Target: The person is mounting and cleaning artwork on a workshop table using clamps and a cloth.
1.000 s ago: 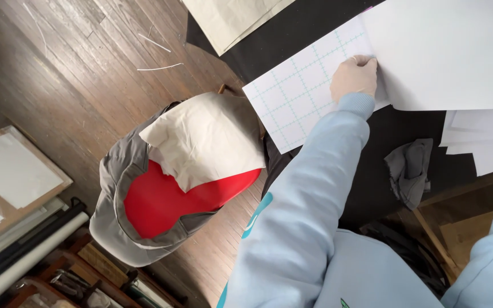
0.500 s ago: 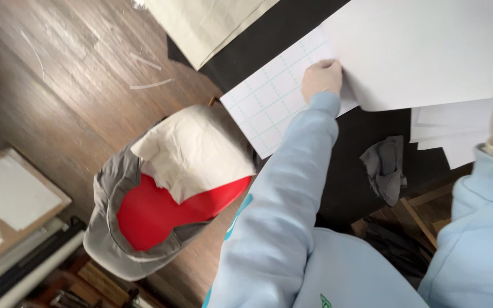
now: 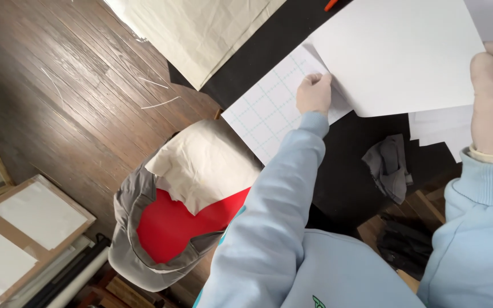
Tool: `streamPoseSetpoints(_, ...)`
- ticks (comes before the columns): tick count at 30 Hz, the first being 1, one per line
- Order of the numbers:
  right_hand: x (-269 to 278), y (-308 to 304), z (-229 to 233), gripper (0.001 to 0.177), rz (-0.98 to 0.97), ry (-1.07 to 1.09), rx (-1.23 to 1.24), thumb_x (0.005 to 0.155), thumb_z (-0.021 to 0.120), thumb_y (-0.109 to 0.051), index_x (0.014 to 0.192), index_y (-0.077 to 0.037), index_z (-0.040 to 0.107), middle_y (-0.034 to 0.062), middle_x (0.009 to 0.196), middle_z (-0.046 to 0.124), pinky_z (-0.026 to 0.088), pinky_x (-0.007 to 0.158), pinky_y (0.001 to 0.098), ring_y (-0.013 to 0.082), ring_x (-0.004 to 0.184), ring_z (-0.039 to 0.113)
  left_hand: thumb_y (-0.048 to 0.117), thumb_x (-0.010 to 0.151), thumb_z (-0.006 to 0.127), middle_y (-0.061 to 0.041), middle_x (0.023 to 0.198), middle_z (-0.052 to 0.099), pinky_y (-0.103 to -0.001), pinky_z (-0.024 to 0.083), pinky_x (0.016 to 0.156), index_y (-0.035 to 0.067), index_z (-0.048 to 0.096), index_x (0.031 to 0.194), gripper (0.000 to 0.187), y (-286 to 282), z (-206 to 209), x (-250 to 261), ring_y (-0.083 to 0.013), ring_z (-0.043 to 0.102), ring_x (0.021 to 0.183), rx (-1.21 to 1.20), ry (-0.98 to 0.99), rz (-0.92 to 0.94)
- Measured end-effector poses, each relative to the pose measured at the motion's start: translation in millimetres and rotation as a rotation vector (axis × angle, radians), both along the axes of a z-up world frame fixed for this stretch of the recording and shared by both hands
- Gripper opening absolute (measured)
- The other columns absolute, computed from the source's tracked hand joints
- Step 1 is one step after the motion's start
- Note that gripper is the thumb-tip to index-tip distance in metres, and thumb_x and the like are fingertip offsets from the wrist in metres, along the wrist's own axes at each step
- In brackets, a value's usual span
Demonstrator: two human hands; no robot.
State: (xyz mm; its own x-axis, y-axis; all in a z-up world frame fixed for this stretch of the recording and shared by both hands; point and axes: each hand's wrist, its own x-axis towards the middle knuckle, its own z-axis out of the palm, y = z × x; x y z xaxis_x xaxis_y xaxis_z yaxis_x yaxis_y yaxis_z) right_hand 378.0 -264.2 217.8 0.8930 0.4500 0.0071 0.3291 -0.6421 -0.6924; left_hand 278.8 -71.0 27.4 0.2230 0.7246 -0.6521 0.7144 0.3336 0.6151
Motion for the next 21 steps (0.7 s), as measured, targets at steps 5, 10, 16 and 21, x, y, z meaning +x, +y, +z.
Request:
streamPoseSetpoints(5,-4,-2,-5,0.018,-0.061,0.058,0.070,0.116,0.058,-0.005,0.131,0.003,0.066,0.0120,0.114,0.072,0.059,0.086,0.0286,0.0144,0.095,0.067,0.026,0.084,0.069,-0.008,0.090,0.074,-0.034,0.053,0.085,0.004,0.073,0.097,0.026,5,-15,-23,-0.0200,0.068,0.089,-0.119,-0.180,0.089)
streamPoseSetpoints(10,1,-19,-24,0.022,0.064,-0.053,-0.079,0.115,0.051,-0.008,0.130,-0.001,0.066,0.0100,0.115,0.071,0.059,0.095,0.0303,0.0153,0.098,0.065,0.010,0.087,0.065,-0.001,0.072,0.055,-0.027,0.048,0.074,0.009,0.057,0.075,0.015,12,-54,-58,-0.0129,0.052,0.071,-0.323,-0.601,0.248)
streamPoseSetpoints(16,-1,-14,-24,0.020,0.066,-0.022,-0.047,0.119,0.048,-0.009,0.129,0.000,0.063,0.0104,0.113,0.067,0.057,0.095,0.0313,0.0158,0.097,0.063,0.002,0.083,0.066,0.003,0.080,0.058,-0.028,0.050,0.089,0.015,0.054,0.074,0.020,17,-68,-82,-0.0114,0.056,0.082,-0.536,-0.911,0.340)
streamPoseSetpoints(21,-11,28,15,0.021,0.072,0.054,0.013,0.119,0.046,-0.012,0.129,-0.001,0.060,0.0068,0.111,0.067,0.056,0.085,0.0291,0.0139,0.094,0.065,0.002,0.086,0.066,0.002,0.082,0.059,-0.032,0.048,0.081,0.015,0.054,0.076,0.019,22,-69,-84,-0.0136,0.056,0.081,-0.567,-0.885,0.392)
